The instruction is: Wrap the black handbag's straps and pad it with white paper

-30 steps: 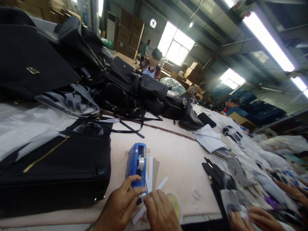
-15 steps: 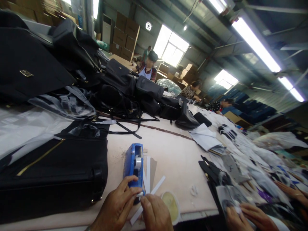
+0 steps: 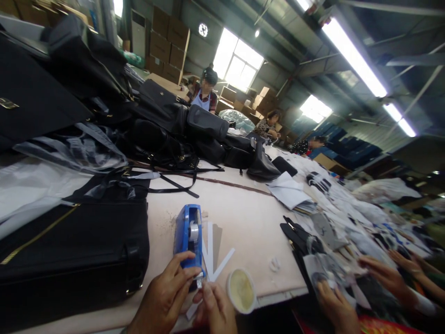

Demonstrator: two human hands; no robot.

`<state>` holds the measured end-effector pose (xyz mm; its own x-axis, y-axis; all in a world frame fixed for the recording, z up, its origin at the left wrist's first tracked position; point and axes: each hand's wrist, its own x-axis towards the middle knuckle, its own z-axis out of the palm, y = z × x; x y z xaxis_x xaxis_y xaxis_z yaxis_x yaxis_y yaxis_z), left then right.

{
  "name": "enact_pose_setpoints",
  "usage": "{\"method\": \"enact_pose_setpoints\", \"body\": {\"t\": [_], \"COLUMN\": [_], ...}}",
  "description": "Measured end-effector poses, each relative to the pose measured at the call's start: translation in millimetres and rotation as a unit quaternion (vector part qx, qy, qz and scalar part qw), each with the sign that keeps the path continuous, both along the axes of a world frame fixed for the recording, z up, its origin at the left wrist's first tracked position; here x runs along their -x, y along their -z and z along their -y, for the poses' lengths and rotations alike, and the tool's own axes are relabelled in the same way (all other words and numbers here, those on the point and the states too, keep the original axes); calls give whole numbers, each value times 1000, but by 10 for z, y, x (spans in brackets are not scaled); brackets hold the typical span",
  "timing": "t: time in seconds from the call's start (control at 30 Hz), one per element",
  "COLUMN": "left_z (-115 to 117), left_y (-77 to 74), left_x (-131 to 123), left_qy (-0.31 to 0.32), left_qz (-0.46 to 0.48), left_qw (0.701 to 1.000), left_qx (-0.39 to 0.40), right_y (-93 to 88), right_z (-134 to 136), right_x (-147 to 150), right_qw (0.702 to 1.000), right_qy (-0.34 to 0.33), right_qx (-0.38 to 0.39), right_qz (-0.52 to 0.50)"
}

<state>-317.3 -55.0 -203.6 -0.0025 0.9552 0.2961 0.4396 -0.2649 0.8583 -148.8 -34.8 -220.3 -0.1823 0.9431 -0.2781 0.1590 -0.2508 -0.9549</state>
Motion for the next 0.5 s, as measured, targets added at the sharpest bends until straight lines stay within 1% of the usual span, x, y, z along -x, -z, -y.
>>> {"method": "enact_pose_setpoints", "body": {"t": [0.07,0.1,0.17,0.33,0.5], "left_z": [-2,-4,-6,-6,-1], "left_y": [-9,-12,-11,16,47], "left_x": [2,3,6,6,-7], "left_qy": [0,1,3,7,6], "left_qz": [0,2,5,4,-12], "left_qw": [1000,1000,1000,1000,1000], "left_qx": [-2,-3,-6,-11,-13], "right_y": [22,29,27,-15,-44], "right_z": [-35,-51,-72,-51,-30], "right_x": [56,81,127,209,213], "right_qw": [994,990,985,986,997], "right_qy": [2,8,23,60,54], "right_qx": [80,105,123,92,35], "right_qz": [-72,-96,-121,-128,-49]}}
